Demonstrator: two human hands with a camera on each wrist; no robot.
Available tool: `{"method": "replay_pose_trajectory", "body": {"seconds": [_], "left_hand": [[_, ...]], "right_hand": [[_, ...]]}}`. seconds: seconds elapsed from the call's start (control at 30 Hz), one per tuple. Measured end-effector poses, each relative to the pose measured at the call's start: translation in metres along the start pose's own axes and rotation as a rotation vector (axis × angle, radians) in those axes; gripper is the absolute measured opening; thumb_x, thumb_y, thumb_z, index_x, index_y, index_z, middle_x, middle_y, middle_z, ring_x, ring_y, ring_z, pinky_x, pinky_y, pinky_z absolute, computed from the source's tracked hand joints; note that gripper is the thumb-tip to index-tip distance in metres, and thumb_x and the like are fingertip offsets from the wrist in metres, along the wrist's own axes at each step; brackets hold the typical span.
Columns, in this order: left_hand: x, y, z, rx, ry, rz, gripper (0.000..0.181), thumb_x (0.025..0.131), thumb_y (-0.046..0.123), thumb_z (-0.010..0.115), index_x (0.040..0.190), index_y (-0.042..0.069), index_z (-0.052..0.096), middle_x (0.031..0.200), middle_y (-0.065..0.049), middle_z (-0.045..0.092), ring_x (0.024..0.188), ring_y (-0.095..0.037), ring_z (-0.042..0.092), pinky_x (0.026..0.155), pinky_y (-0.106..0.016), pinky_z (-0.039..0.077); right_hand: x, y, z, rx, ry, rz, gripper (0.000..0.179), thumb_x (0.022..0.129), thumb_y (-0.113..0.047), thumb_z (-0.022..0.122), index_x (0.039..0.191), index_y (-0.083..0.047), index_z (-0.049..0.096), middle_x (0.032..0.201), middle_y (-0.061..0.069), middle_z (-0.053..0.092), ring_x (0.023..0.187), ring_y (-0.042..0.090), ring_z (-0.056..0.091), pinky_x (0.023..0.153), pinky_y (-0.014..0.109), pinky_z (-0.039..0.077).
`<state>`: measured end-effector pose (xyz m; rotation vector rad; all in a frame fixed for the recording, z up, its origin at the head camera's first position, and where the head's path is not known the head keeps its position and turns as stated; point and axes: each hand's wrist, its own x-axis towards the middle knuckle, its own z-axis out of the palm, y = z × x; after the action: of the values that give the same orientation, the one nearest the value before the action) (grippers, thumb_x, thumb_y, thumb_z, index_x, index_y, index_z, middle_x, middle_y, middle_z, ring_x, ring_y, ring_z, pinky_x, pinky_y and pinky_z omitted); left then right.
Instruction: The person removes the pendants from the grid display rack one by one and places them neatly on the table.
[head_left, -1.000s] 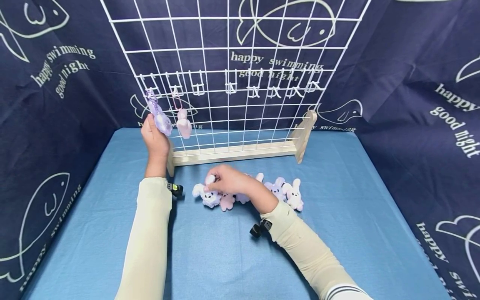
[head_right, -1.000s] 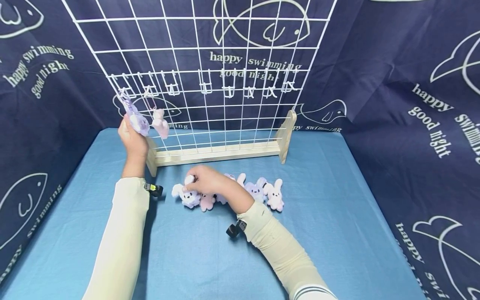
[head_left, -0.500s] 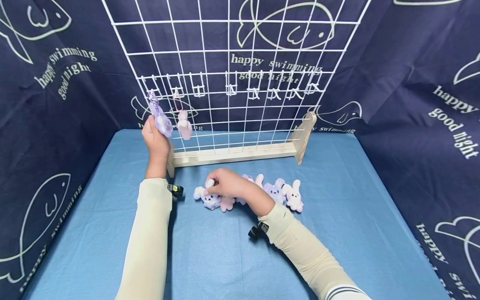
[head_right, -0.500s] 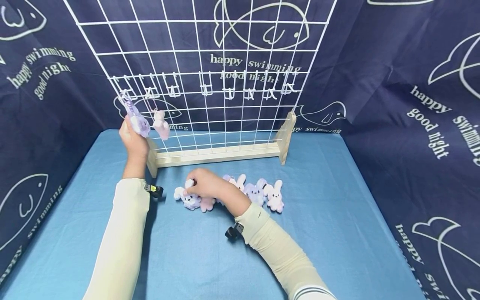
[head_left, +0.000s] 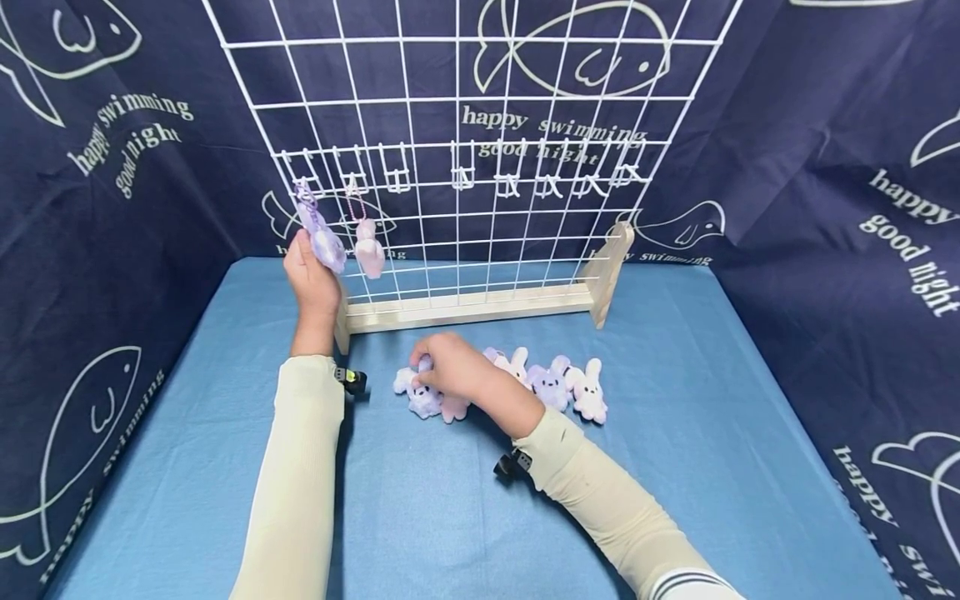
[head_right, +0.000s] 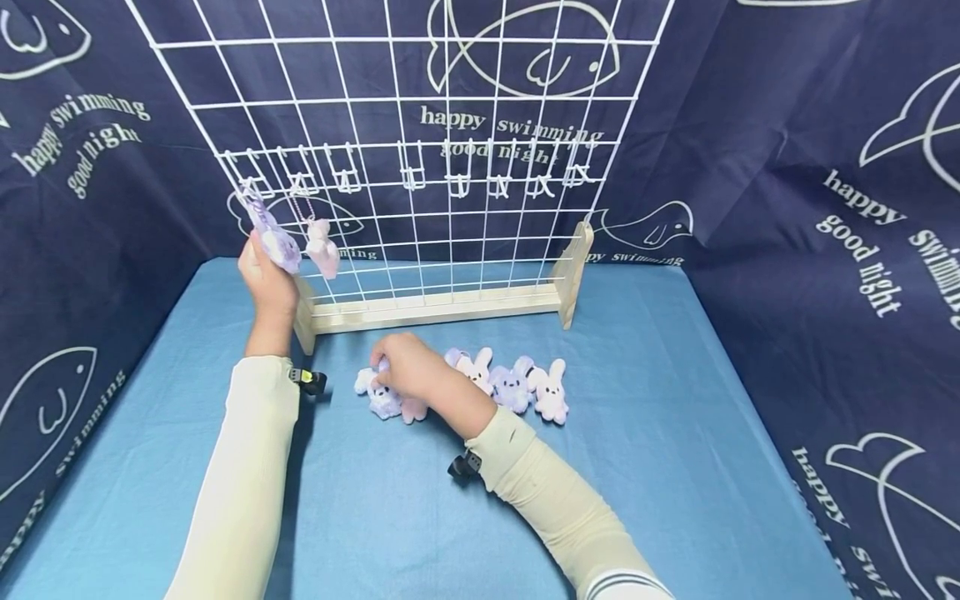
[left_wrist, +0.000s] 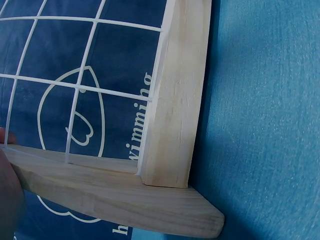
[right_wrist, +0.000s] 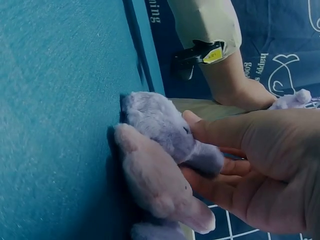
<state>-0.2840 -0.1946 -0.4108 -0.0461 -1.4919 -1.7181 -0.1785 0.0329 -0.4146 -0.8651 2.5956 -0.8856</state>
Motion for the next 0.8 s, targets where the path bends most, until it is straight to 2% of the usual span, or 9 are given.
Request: {"method": "replay_pose_trajectory", "body": {"seconds": [0.1,0.23,0.33,0.43,0.6,0.7,0.8], "left_hand": [[0.001,0.001,0.0,0.008,0.003,0.007,0.046,0.111,0.005,0.033,0.085,0.022,0.067,0.074,0.016,0.064,0.069,0.0,0.057,0.071,-0.017,0.046],[0.002,0.003,0.001,0.019,0.005,0.001,0.043,0.111,0.007,0.036,0.086,0.022,0.068,0.075,0.015,0.065,0.071,-0.001,0.058,0.073,-0.018,0.047],[0.003,0.004,0.001,0.031,0.004,0.005,0.041,0.111,0.008,0.038,0.087,0.022,0.068,0.077,0.015,0.065,0.072,-0.002,0.059,0.074,-0.019,0.047],[0.004,0.005,0.002,0.031,-0.001,0.012,0.04,0.111,0.008,0.039,0.085,0.023,0.066,0.077,0.014,0.064,0.073,-0.003,0.058,0.074,-0.019,0.047],[0.003,0.008,0.004,0.026,-0.007,0.03,0.042,0.11,0.006,0.04,0.081,0.027,0.062,0.077,0.015,0.061,0.073,-0.001,0.056,0.074,-0.019,0.046],[0.001,0.007,0.002,0.032,-0.01,0.041,0.044,0.11,0.005,0.041,0.079,0.026,0.063,0.077,0.015,0.06,0.073,0.0,0.055,0.074,-0.018,0.045],[-0.001,0.005,0.001,0.037,-0.014,0.046,0.044,0.11,0.004,0.04,0.079,0.025,0.063,0.077,0.015,0.06,0.073,0.0,0.055,0.073,-0.018,0.044]], "right_hand": [[0.001,0.0,0.0,-0.047,0.017,-0.026,0.026,0.091,-0.014,0.083,0.114,-0.004,0.076,0.117,0.011,0.076,0.097,0.022,0.066,0.092,0.037,0.056],[0.003,0.001,0.001,-0.112,0.078,-0.069,0.026,0.093,-0.018,0.082,0.115,-0.006,0.075,0.129,0.012,0.072,0.122,0.03,0.063,0.11,0.043,0.051],[0.006,0.001,0.002,-0.081,0.129,-0.067,0.024,0.097,-0.022,0.078,0.116,-0.007,0.073,0.141,0.014,0.065,0.138,0.034,0.056,0.118,0.045,0.046],[0.01,-0.004,0.0,0.037,0.178,-0.049,0.029,0.099,-0.023,0.075,0.123,-0.008,0.07,0.147,0.013,0.061,0.14,0.033,0.055,0.119,0.046,0.046],[0.016,-0.016,-0.003,0.333,0.281,-0.029,0.047,0.099,-0.018,0.074,0.142,-0.008,0.059,0.152,0.012,0.057,0.142,0.031,0.056,0.113,0.045,0.053],[0.021,-0.023,-0.004,0.485,0.345,-0.031,0.068,0.097,-0.016,0.075,0.156,-0.012,0.042,0.162,0.011,0.044,0.149,0.03,0.047,0.112,0.046,0.053],[0.025,-0.03,-0.005,0.537,0.385,-0.088,0.081,0.094,-0.011,0.075,0.162,-0.017,0.03,0.171,0.01,0.025,0.155,0.029,0.036,0.114,0.049,0.051]]}}
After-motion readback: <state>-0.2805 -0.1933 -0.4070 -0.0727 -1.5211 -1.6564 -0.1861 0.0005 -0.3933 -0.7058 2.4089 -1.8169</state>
